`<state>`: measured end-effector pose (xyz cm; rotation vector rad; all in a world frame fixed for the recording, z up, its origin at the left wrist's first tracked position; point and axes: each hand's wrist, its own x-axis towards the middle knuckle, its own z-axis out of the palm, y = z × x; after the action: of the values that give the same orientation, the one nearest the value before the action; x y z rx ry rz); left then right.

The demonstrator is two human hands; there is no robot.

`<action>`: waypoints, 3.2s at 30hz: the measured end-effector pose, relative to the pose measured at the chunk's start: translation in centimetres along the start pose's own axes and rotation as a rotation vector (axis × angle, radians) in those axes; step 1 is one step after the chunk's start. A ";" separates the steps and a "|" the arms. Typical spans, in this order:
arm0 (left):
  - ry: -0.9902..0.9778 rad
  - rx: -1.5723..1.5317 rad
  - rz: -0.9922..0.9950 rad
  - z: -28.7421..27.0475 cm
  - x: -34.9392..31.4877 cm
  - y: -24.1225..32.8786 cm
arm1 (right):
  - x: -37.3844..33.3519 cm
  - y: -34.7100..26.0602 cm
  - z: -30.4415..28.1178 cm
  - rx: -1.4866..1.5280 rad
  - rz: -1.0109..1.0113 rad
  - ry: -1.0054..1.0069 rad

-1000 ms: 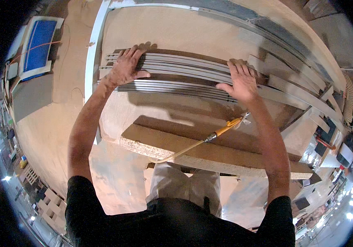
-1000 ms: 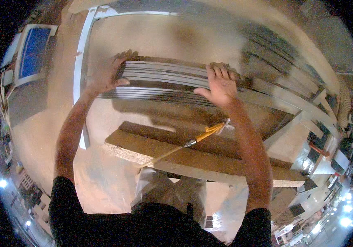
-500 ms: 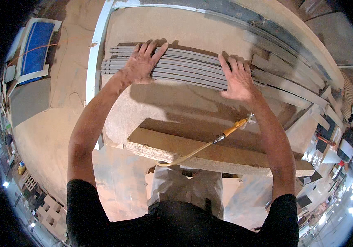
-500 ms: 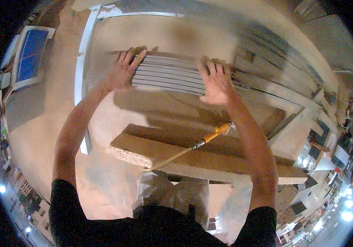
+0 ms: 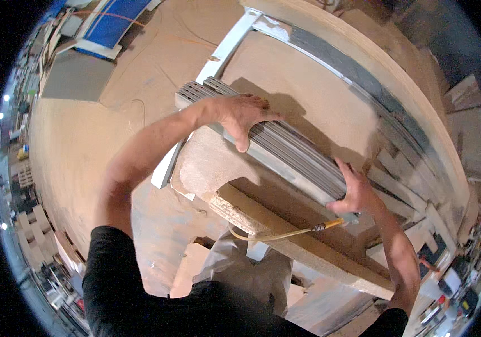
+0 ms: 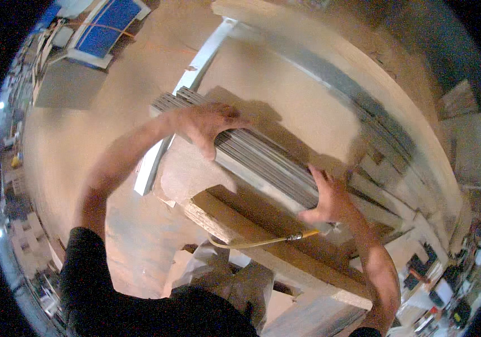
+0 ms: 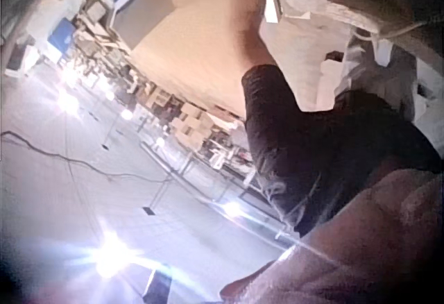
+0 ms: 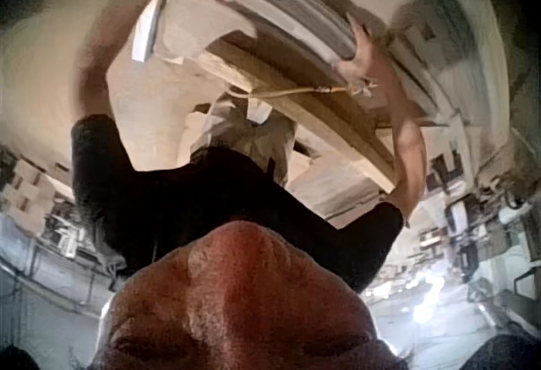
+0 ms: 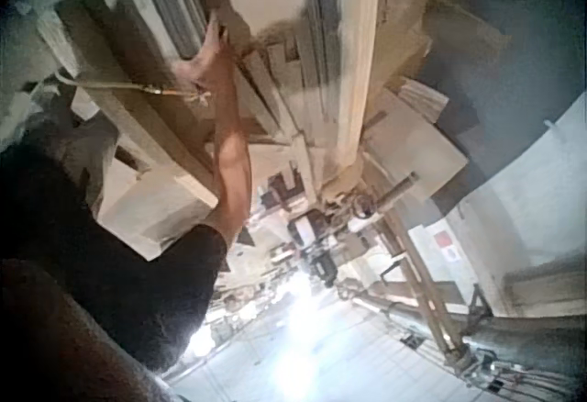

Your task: The person cleans curved slats using a handheld air nozzle and stacks them on a pile on the floor.

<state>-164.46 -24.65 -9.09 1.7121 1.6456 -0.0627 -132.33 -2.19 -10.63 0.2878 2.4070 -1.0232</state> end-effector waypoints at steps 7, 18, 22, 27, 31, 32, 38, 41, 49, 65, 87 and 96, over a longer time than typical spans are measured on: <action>-0.441 -0.532 -0.398 -11.6 -9.1 1.8 | 2.9 -10.1 -1.8 1.179 0.063 -0.784; 1.460 -2.533 -0.701 17.8 -0.7 8.0 | 11.7 -2.5 14.6 1.853 0.008 -0.844; 1.413 -2.656 -0.539 17.3 0.0 6.9 | 10.2 -4.6 10.8 1.769 0.189 -0.826; 1.417 -2.595 -0.297 20.8 -0.2 5.6 | 13.0 -5.8 7.7 1.033 -0.088 -0.327; 1.442 -2.554 -0.342 19.0 2.3 5.5 | 14.3 -10.6 6.1 0.428 -0.065 -0.224; 1.440 -2.526 -0.304 19.1 2.4 5.3 | 14.0 -11.7 5.7 0.339 -0.048 -0.191; 1.505 -1.659 -1.073 19.1 5.6 5.2 | 15.9 -9.4 6.6 -0.265 -0.047 -0.053; 1.076 -1.022 -1.395 18.7 6.1 5.4 | 16.0 -8.1 8.9 -0.268 0.021 0.147; 0.721 0.220 -0.619 14.5 -4.0 -2.5 | 13.1 -8.5 13.4 -0.364 0.093 0.307; 0.398 0.470 -0.095 9.1 -2.5 -6.6 | 11.4 -5.3 10.1 -0.457 -0.019 0.459; 0.618 0.316 -0.079 8.5 -3.1 -1.4 | 5.4 -8.7 4.3 -0.743 0.059 0.458; 1.037 -0.399 0.159 0.2 -5.6 7.4 | -8.7 -20.7 -5.5 -0.295 -0.420 1.399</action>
<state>-158.82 -28.71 -2.93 1.6155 1.9830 1.3305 -134.80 -12.58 9.93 0.5131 3.9619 -0.6236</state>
